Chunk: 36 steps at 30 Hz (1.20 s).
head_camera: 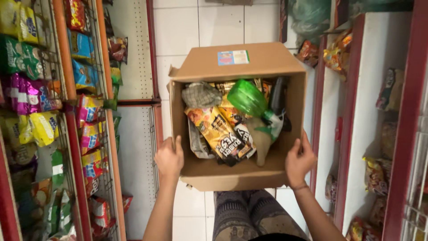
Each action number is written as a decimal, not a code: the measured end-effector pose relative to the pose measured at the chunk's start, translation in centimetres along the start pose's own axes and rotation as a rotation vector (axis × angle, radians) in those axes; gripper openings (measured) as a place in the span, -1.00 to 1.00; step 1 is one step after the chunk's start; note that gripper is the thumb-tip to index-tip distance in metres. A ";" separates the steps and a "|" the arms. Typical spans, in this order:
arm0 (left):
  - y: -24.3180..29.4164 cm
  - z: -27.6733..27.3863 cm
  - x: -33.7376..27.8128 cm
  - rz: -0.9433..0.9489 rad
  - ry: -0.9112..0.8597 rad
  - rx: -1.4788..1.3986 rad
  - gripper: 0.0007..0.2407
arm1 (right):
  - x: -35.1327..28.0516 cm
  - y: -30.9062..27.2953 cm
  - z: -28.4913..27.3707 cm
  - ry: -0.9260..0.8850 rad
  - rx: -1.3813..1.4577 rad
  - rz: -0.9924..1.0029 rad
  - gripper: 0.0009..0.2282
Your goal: The person scans instant noodle cups with a barcode scanner and places them on a store shelf. They then wipe the shelf edges with a cloth. The person also handles a green bottle and a cardboard box during the process.
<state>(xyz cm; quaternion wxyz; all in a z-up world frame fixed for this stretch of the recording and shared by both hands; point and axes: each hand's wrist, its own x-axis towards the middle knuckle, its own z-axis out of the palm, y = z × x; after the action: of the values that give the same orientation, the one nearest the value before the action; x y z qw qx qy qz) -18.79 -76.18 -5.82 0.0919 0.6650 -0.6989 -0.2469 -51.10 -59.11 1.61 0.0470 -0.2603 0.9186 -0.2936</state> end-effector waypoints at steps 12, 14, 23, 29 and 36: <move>9.2 3.0 16.8 0.030 0.087 -0.062 -0.67 | 19.7 -5.4 7.4 0.087 -0.135 -0.257 -0.67; 10.4 3.6 19.1 0.046 0.106 -0.057 -0.68 | 22.0 -6.0 8.2 0.084 -0.168 -0.259 -0.65; 13.9 4.2 28.0 0.050 0.084 -0.041 -0.68 | 30.4 -11.0 12.0 0.089 -0.180 -0.311 -0.63; 14.7 4.6 27.2 0.075 0.144 -0.078 -0.67 | 30.3 -11.7 11.6 0.032 -0.237 -0.300 -0.60; 14.9 4.0 25.4 0.014 0.103 -0.097 -0.69 | 29.2 -9.3 11.6 0.021 -0.293 -0.196 -0.61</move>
<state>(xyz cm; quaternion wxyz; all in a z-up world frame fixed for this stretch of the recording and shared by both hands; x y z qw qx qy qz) -36.30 -100.15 -7.35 0.1618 0.6665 -0.6851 -0.2454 -69.22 -86.33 -0.77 -0.0299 -0.3498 0.9221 -0.1626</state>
